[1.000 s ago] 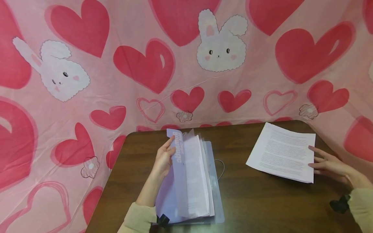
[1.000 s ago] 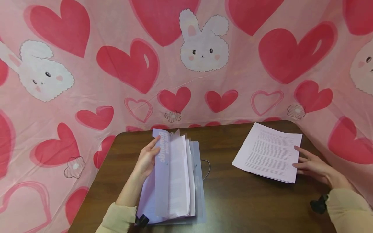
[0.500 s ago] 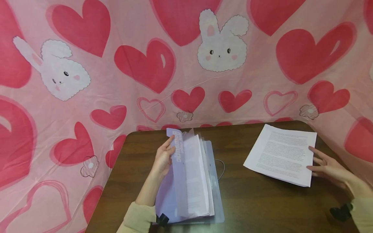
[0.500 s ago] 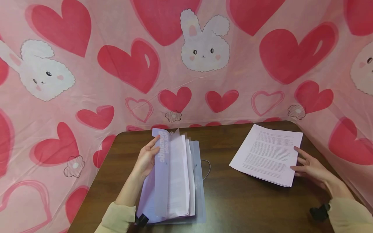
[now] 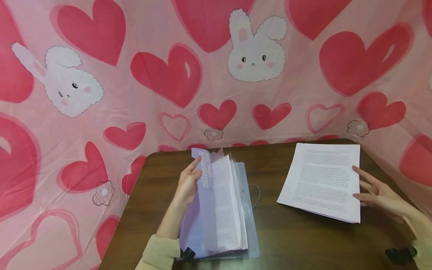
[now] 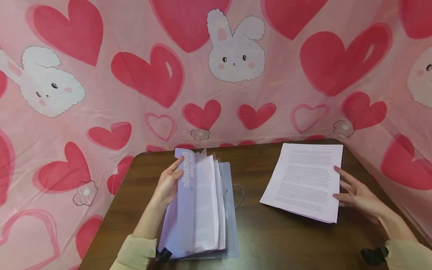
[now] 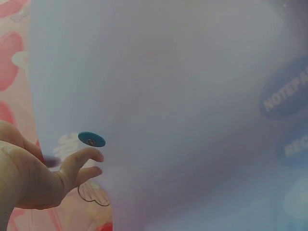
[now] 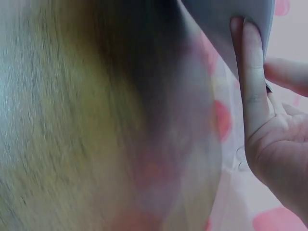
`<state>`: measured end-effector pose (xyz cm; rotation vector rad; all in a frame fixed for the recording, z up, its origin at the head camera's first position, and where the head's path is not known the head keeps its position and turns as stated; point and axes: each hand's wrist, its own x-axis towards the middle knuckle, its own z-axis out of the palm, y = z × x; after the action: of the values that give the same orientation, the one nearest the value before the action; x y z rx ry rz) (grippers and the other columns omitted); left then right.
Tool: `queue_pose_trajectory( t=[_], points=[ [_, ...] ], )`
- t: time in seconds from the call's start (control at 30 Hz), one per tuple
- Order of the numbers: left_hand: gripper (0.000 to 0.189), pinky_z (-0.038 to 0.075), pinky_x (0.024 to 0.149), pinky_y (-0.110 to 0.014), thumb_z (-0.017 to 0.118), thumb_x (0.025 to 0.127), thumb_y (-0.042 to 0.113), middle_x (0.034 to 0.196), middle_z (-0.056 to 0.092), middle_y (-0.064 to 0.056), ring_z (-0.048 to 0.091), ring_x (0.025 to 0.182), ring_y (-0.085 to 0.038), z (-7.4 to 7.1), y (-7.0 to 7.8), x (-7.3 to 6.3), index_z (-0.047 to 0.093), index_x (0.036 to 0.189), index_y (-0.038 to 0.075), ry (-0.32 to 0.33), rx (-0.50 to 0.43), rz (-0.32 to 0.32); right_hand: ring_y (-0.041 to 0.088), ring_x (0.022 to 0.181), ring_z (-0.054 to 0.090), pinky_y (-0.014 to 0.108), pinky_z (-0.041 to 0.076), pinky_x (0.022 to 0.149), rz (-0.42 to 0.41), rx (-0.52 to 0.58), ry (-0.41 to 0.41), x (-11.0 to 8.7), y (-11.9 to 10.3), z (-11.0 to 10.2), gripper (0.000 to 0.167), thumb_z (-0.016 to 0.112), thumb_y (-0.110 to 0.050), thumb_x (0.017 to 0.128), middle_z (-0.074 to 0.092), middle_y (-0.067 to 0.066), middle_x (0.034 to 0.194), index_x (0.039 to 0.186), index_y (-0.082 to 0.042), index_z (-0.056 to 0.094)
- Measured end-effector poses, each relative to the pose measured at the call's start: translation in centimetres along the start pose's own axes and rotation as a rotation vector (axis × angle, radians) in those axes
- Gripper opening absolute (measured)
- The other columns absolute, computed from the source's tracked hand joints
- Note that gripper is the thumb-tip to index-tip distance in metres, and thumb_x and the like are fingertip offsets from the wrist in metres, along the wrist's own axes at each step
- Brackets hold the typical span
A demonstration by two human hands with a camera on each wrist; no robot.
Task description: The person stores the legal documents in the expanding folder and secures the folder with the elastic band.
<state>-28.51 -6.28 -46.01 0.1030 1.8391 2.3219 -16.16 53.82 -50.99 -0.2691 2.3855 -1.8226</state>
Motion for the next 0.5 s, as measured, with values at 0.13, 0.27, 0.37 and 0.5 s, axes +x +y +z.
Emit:
queue_pose_trajectory(
  t=[0.13,0.27,0.37,0.5],
  points=[
    [0.061,0.024,0.046,-0.013,0.046,0.111,-0.002,0.125,0.066,-0.007,0.029,0.056,0.000,-0.2,0.0,0.0,0.035,0.171,0.005,-0.012,0.002,0.004,0.004,0.111,0.078,0.029,0.066,0.079,-0.100,0.068,-0.089,0.0,-1.0,0.8,0.102,0.049,0.020,0.104,0.061,-0.035,0.145,0.178,-0.036,0.007],
    [0.062,0.024,0.046,-0.012,0.045,0.112,-0.002,0.179,0.029,-0.023,0.029,0.055,0.001,-0.3,0.0,-0.1,0.032,0.172,0.004,-0.036,0.004,0.010,0.008,0.111,0.080,0.030,0.067,0.081,-0.124,0.034,-0.134,0.1,-2.2,1.8,0.102,0.049,0.021,0.103,0.060,-0.035,0.148,0.178,-0.034,0.005],
    [0.062,0.024,0.046,-0.013,0.045,0.112,-0.002,0.173,0.040,-0.026,0.029,0.055,0.000,-0.4,0.1,-0.1,0.033,0.172,0.005,-0.032,0.006,0.010,0.009,0.111,0.080,0.029,0.067,0.081,-0.127,0.010,-0.165,0.1,-3.0,2.5,0.102,0.049,0.020,0.104,0.056,-0.036,0.151,0.179,-0.033,0.003],
    [0.062,0.024,0.047,-0.013,0.046,0.111,-0.002,0.162,0.051,-0.023,0.028,0.055,0.000,-0.5,0.2,-0.2,0.035,0.172,0.006,-0.021,0.000,0.008,0.010,0.116,0.078,0.029,0.067,0.086,-0.161,0.055,-0.232,0.2,-3.8,3.4,0.102,0.046,0.023,0.103,0.053,-0.034,0.156,0.179,-0.029,0.001]
  ],
)
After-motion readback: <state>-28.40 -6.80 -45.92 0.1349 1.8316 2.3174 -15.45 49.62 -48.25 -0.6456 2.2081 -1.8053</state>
